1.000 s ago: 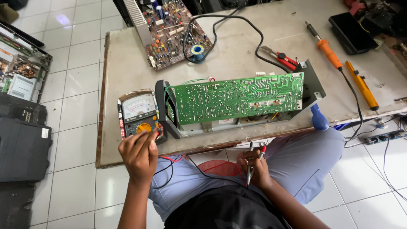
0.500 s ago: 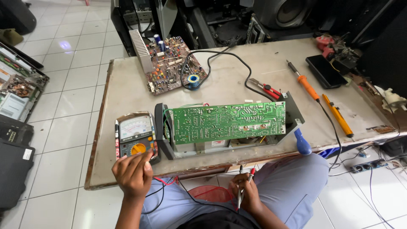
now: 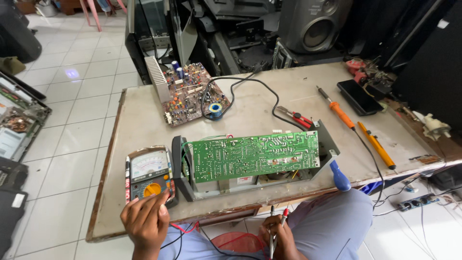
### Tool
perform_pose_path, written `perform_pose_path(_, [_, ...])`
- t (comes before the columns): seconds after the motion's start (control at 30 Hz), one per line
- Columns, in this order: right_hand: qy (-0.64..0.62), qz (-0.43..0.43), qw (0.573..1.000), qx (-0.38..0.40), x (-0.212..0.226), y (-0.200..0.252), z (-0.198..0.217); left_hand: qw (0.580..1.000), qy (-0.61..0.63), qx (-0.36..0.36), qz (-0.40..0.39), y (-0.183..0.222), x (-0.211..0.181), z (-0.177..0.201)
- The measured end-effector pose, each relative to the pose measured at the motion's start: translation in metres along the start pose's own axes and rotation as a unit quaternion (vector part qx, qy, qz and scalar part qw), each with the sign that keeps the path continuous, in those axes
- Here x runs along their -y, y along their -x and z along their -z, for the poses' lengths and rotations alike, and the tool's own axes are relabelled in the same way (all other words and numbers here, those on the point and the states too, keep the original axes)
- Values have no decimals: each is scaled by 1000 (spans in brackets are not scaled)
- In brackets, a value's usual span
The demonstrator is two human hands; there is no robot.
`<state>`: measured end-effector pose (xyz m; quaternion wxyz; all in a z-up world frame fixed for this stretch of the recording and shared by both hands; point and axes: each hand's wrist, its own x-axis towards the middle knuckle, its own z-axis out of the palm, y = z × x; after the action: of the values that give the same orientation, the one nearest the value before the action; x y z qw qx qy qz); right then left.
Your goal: The person tests a circuit board with a multimeter by touching the probes to various points on the solder side, and handles the board to turn it over.
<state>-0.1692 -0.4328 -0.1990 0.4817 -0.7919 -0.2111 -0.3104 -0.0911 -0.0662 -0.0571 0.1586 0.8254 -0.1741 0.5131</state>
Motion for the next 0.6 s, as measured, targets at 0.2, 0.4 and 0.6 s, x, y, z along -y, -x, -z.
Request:
perform_pose_path(0.2, [84, -19, 992, -90, 2, -1, -15, 1000, 10, -11, -5, -6, -1, 0])
perform_pose_path(0.4, [124, -8, 984, -126, -32, -33, -3, 999, -30, 12, 20, 39, 28, -29])
perform_pose_path(0.6, [128, -39, 980, -148, -29, -54, -17, 991, -108, 82, -2, 101, 75, -66])
